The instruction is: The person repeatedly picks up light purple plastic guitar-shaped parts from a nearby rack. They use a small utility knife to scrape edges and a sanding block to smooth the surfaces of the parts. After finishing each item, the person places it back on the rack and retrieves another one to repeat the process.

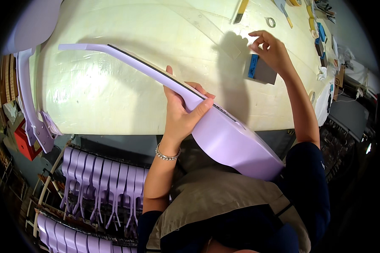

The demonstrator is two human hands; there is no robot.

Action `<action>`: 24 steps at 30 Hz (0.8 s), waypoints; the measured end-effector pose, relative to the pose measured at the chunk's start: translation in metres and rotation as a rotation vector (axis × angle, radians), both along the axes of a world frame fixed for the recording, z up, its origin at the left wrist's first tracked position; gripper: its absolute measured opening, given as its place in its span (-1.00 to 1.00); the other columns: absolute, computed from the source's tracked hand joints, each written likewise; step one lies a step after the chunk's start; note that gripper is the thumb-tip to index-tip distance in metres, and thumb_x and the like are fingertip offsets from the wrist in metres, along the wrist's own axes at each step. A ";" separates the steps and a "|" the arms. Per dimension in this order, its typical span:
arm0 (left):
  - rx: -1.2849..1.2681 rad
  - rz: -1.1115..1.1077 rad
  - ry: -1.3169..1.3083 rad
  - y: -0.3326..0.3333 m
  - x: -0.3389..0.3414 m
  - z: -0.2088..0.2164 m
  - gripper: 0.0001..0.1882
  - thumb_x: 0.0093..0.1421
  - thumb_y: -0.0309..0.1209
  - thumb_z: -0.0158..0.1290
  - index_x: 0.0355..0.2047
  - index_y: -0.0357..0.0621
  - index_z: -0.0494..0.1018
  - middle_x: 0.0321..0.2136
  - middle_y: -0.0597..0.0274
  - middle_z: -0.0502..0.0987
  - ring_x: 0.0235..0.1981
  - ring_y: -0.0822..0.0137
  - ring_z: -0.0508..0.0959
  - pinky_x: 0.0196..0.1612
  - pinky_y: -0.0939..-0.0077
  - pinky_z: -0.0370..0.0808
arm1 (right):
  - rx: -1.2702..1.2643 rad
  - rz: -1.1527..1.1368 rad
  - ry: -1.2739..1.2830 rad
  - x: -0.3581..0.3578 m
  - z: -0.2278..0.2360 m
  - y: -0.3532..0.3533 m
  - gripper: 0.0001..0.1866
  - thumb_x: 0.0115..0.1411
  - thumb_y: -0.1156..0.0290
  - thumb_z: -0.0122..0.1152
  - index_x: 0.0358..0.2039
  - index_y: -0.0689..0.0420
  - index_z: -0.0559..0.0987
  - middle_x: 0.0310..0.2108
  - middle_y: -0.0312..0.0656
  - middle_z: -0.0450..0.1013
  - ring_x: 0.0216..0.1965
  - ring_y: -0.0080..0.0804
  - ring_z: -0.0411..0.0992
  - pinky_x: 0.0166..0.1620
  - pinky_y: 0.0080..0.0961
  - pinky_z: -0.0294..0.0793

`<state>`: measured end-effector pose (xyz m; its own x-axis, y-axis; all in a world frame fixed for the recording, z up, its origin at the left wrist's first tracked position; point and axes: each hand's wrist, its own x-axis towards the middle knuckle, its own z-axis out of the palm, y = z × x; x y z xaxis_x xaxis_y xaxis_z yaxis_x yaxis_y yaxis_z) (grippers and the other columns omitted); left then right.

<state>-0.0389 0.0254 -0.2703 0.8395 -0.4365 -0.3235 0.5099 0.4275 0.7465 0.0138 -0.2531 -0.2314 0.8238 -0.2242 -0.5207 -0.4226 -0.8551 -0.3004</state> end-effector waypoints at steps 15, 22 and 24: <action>0.061 0.019 0.081 -0.001 0.003 0.009 -0.29 0.33 -0.07 -0.43 0.23 -0.21 -0.50 -0.35 0.02 0.41 -0.35 0.18 0.53 -0.22 0.33 0.50 | 0.567 0.332 -0.197 -0.034 0.036 0.064 -0.31 0.00 -0.02 0.21 0.15 -0.13 0.29 -0.26 -0.02 0.35 -0.22 -0.08 0.37 -0.14 -0.32 0.35; 0.126 0.031 0.064 -0.003 0.001 0.009 -0.28 0.31 0.04 -0.46 0.27 -0.19 -0.33 -0.33 0.01 0.44 -0.32 0.33 0.47 -0.20 0.47 0.43 | 0.465 0.339 -0.170 -0.044 0.044 0.085 -0.57 0.15 0.02 0.05 -0.02 -0.07 0.43 -0.29 -0.04 0.41 -0.36 -0.07 0.47 -0.28 -0.34 0.46; 0.095 0.035 0.068 -0.004 0.001 0.008 -0.28 0.31 0.05 -0.47 0.27 -0.19 -0.33 -0.34 0.01 0.44 -0.32 0.32 0.47 -0.21 0.47 0.44 | 0.418 0.360 -0.155 -0.046 0.047 0.085 -0.57 0.16 0.02 0.05 -0.02 -0.07 0.43 -0.30 -0.04 0.41 -0.37 -0.07 0.47 -0.29 -0.33 0.47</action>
